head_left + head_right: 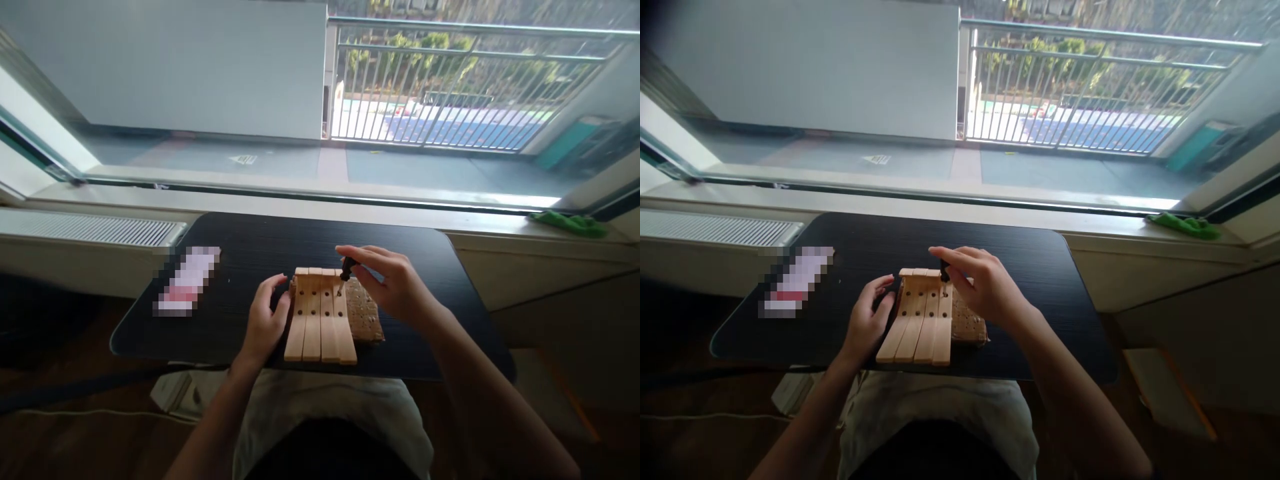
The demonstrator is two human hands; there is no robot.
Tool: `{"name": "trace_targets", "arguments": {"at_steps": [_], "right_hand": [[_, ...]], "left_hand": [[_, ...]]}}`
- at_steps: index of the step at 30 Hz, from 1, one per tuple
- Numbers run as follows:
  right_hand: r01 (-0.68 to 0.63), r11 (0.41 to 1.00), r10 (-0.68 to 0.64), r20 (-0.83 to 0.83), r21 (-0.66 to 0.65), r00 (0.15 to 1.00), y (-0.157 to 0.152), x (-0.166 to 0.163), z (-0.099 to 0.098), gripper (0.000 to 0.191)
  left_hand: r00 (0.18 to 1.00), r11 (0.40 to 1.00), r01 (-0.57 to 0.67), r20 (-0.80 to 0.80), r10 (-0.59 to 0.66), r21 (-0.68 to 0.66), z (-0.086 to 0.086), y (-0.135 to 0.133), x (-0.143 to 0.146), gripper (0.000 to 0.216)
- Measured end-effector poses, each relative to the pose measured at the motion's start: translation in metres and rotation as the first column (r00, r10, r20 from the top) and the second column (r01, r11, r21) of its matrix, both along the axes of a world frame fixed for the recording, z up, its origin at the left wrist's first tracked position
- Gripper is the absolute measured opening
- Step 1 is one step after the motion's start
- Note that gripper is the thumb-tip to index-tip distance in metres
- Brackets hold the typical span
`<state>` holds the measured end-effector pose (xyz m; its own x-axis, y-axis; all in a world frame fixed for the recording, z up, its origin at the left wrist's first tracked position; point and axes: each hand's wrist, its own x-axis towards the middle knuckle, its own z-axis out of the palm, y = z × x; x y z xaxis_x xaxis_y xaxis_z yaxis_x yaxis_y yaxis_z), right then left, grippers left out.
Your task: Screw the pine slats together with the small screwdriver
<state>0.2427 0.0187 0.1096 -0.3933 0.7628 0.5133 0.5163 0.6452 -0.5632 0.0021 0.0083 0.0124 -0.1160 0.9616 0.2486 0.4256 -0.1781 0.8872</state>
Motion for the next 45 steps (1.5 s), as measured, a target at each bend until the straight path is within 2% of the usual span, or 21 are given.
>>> {"name": "trace_targets", "arguments": {"at_steps": [2,5,9,15,21,29,35,39,45], "right_hand": [[0.013,1.000,-0.013,-0.034,-0.007,0.999,0.001,-0.002,-0.002,0.042],[0.008,0.998,-0.015,-0.117,-0.055,0.993,0.002,-0.004,-0.007,0.041],[-0.041,0.991,0.016,-0.200,-0.125,0.980,0.003,-0.005,-0.010,0.040],[-0.088,0.992,0.071,-0.183,-0.087,0.981,0.008,-0.004,-0.012,0.040],[-0.032,0.998,0.024,-0.157,-0.050,0.987,0.012,-0.001,-0.013,0.037],[0.097,0.993,-0.088,-0.142,0.061,0.986,0.015,0.005,-0.020,0.039],[0.142,0.985,-0.125,-0.153,0.102,0.980,0.035,0.013,-0.024,0.039],[0.179,0.975,-0.152,-0.193,0.130,0.969,0.046,0.023,-0.033,0.042],[0.222,0.963,-0.179,-0.255,0.151,0.950,0.045,0.031,-0.046,0.052]], "left_hand": [[0.993,0.999,-0.026,0.117,0.030,-0.038,-0.004,0.005,0.007,0.036],[0.959,0.992,0.009,0.282,0.028,-0.129,-0.007,0.012,0.016,0.040],[0.934,0.984,0.072,0.356,-0.009,-0.165,-0.010,0.017,0.024,0.043],[0.960,0.986,0.049,0.281,-0.003,-0.159,-0.016,0.027,0.024,0.036],[0.957,0.979,0.170,0.253,-0.138,-0.109,-0.011,0.041,0.035,0.035],[1.000,0.999,0.025,0.016,-0.026,0.039,-0.020,0.053,0.042,0.033],[0.993,0.999,0.035,-0.113,-0.031,0.035,-0.008,0.083,0.060,0.027],[0.997,0.996,0.077,-0.010,-0.077,-0.040,-0.001,0.106,0.071,0.024],[0.993,0.995,0.062,0.107,-0.054,-0.073,-0.007,0.115,0.071,0.021]]}}
